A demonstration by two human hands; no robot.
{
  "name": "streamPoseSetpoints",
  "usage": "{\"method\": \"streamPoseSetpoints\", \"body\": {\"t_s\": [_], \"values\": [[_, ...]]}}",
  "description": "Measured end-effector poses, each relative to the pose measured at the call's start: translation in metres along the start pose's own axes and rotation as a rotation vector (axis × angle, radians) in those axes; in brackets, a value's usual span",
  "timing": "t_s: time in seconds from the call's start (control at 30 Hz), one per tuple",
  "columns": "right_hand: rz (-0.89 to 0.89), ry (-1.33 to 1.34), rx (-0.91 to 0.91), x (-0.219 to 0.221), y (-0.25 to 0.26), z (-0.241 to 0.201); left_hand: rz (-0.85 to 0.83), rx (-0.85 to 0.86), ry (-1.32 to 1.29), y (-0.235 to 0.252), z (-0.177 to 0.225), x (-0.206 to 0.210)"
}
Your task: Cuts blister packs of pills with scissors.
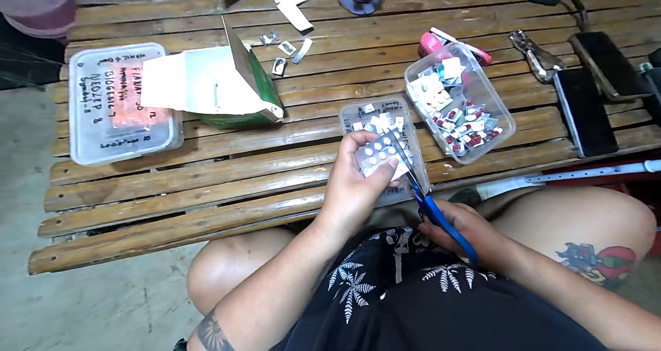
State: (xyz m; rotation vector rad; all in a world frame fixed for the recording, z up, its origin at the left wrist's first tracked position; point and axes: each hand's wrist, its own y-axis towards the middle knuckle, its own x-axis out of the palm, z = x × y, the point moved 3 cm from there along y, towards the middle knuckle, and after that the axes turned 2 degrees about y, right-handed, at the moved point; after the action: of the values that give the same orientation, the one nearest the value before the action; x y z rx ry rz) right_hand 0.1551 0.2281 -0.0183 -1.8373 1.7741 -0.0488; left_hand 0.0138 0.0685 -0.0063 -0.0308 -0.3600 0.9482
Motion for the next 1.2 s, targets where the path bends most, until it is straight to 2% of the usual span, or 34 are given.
{"method": "streamPoseSetpoints", "body": {"t_s": [1.2], "values": [[0.046, -0.008, -0.044, -0.002, -0.0011, 0.0029, -0.034, -0.052, -0.049, -0.001, 0.0029, 0.0009]]}}
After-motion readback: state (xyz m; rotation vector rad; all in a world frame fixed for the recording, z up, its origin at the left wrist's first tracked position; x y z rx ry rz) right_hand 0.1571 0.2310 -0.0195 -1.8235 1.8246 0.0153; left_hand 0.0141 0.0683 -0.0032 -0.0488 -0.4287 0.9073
